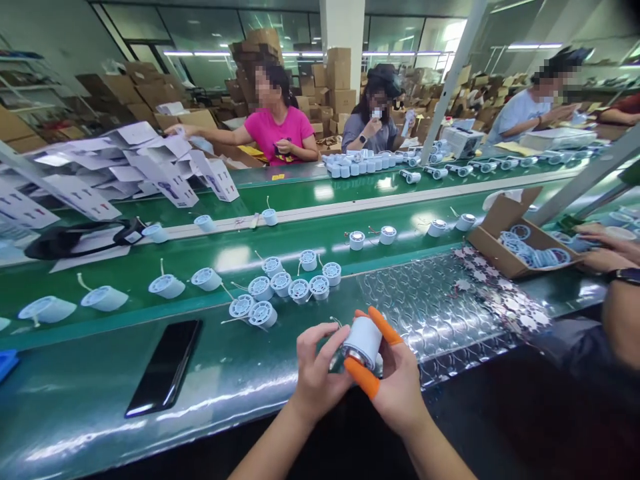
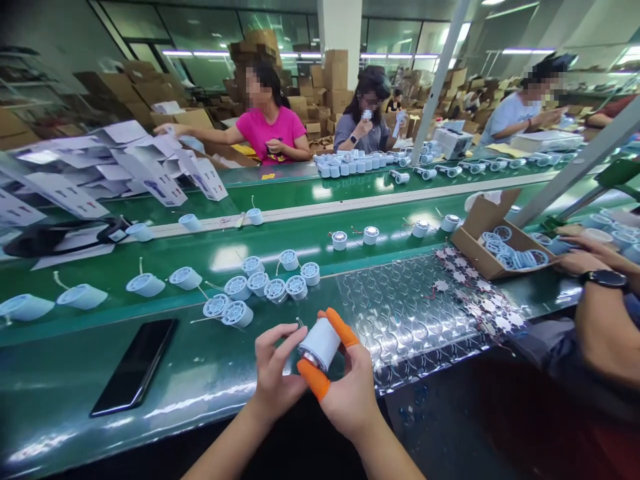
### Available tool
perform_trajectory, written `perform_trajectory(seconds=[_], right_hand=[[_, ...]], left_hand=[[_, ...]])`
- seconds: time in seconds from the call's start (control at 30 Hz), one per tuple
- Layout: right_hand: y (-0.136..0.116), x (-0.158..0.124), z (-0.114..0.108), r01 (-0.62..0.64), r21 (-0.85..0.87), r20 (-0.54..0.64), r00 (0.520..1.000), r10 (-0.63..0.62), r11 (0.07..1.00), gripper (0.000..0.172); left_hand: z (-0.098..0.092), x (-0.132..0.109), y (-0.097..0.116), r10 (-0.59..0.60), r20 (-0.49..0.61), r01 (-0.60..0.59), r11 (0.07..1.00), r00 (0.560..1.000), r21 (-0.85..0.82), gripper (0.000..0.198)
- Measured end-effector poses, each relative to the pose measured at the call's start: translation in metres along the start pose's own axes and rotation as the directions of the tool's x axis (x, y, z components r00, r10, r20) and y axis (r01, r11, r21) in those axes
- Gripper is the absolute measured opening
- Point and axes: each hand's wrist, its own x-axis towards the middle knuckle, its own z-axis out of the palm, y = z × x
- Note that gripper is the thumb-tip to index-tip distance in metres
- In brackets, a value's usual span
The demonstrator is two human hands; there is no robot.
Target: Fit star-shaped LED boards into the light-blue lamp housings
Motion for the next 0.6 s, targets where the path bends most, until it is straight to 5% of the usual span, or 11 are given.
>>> perform_trajectory(seconds=[0.1,0.2,0.27,0.37,0.47,0.53,0.6], right_hand=[[-0.007,0.004,-0.010,-0.195,0.142,-0.023,0.979,0.200,0.970,0.089],[-0.011,0.012,-0.039,-0.316,0.241,0.042,0.948,0.315,0.918,0.078],[-0.009,0.020,-0.076,-0.286,0.195,-0.027,0.955,0.297,0.938,0.072],[-0.004,0.041,-0.153,-0.160,-0.162,-0.298,0.949,0.106,0.974,0.060],[-0.011,0.077,-0.237,-0.117,-0.622,-0.483,0.835,-0.262,0.774,0.054],[-0.024,0.103,-0.279,-0.149,-0.817,-0.424,0.810,-0.406,0.557,0.044],[-0.040,0.126,-0.305,-0.053,-0.911,-0.250,0.859,-0.447,0.408,0.031]], left_hand=[[0.001,0.020,0.009,0.071,0.199,-0.059,0.996,0.977,-0.066,0.053],[0.000,0.043,0.021,-0.082,0.308,0.119,0.987,0.948,-0.105,0.044],[0.001,0.057,0.025,-0.182,0.340,0.226,0.969,0.923,-0.095,0.040],[0.010,0.087,0.012,-0.196,0.408,0.235,0.971,0.892,-0.046,0.043],[0.029,0.138,-0.033,-0.214,0.524,0.238,0.971,0.824,0.022,0.042],[0.048,0.180,-0.073,-0.294,0.557,0.269,0.954,0.777,0.129,0.048],[0.071,0.216,-0.110,-0.319,0.569,0.244,0.948,0.758,0.206,0.052]])
